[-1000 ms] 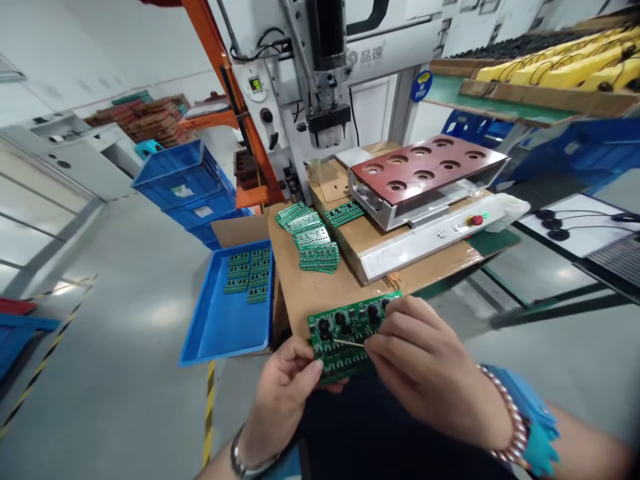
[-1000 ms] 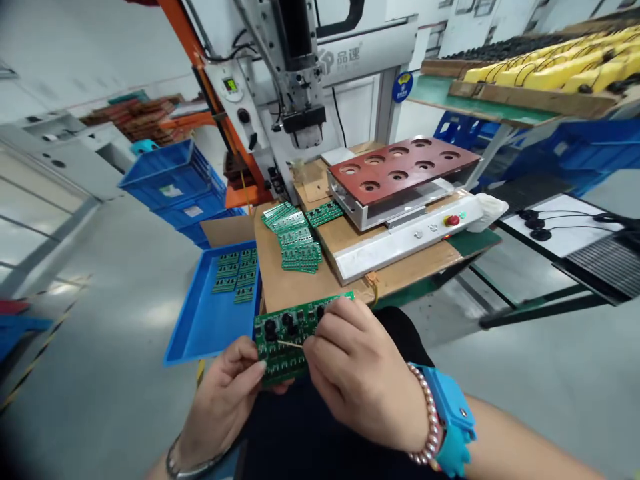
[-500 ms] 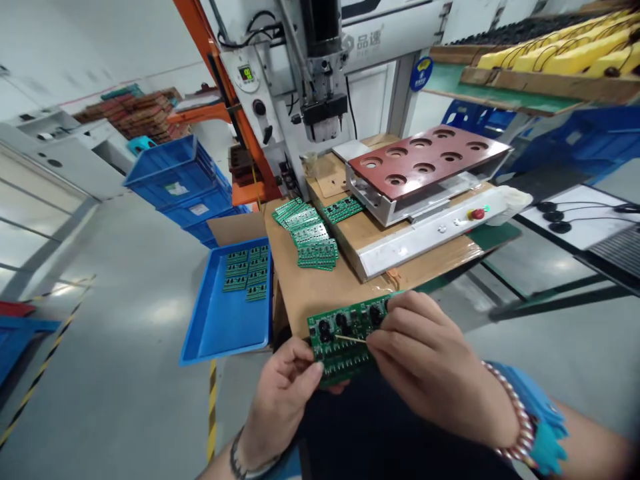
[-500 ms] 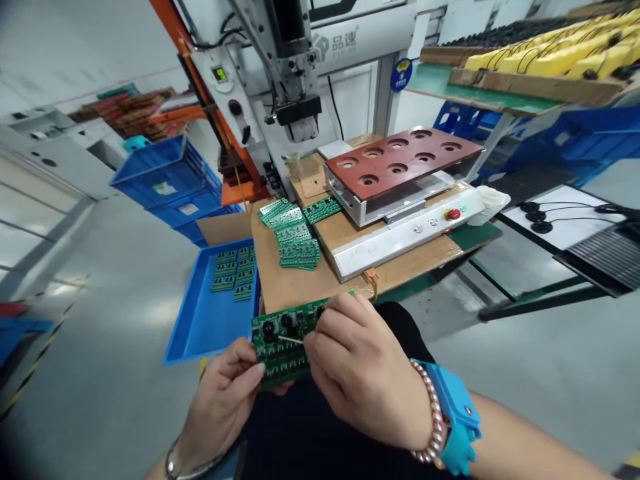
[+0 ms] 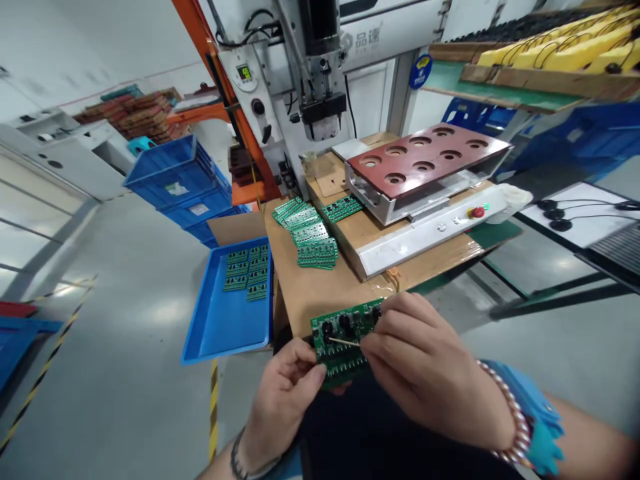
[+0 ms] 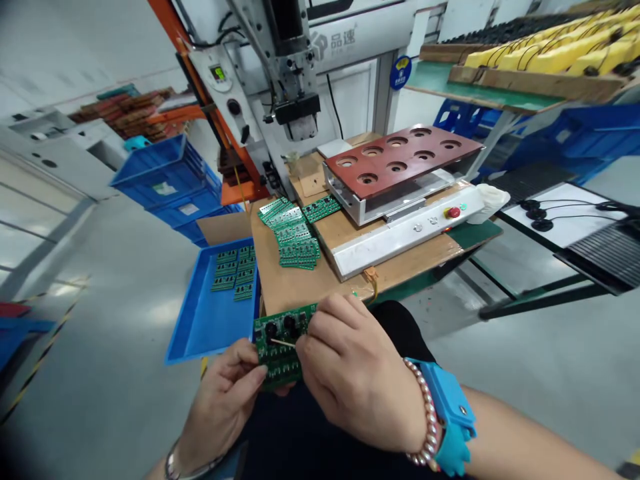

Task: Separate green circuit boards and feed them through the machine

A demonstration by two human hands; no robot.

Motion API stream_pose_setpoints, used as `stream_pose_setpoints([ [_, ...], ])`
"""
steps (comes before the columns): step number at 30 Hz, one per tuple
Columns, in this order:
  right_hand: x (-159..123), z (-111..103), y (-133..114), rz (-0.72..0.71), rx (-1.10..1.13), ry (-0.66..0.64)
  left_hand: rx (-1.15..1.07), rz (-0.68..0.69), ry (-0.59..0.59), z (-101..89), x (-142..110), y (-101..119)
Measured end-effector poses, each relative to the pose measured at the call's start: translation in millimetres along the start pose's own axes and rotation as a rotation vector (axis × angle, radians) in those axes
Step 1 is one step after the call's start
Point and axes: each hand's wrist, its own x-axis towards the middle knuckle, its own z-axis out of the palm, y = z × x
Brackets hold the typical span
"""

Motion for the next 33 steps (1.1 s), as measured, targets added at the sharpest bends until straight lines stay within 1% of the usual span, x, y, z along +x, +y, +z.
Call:
stream_pose_setpoints([
  [8, 2, 0, 0, -0.002, -0.012, -0.009, -0.01, -0.001, -0.01, 0.4, -1, 2],
  [13, 0, -4, 1, 0.003, -0.028, -0.028, -0.005, 0.02, -0.026, 0.8, -2, 3],
  [17, 0, -8, 0, 0.006, -0.033, -0.019, -0.005, 0.025, -0.034, 2.1, -1, 4],
  [22, 1, -10, -1, 0.012, -0.029, -0.001, -0.013, 0.011, -0.011, 3.4, -1, 5],
  [33, 5, -12, 4, 0.013, -0.038, 0.04, -0.013, 0.027, -0.032, 3.9, -3, 5],
])
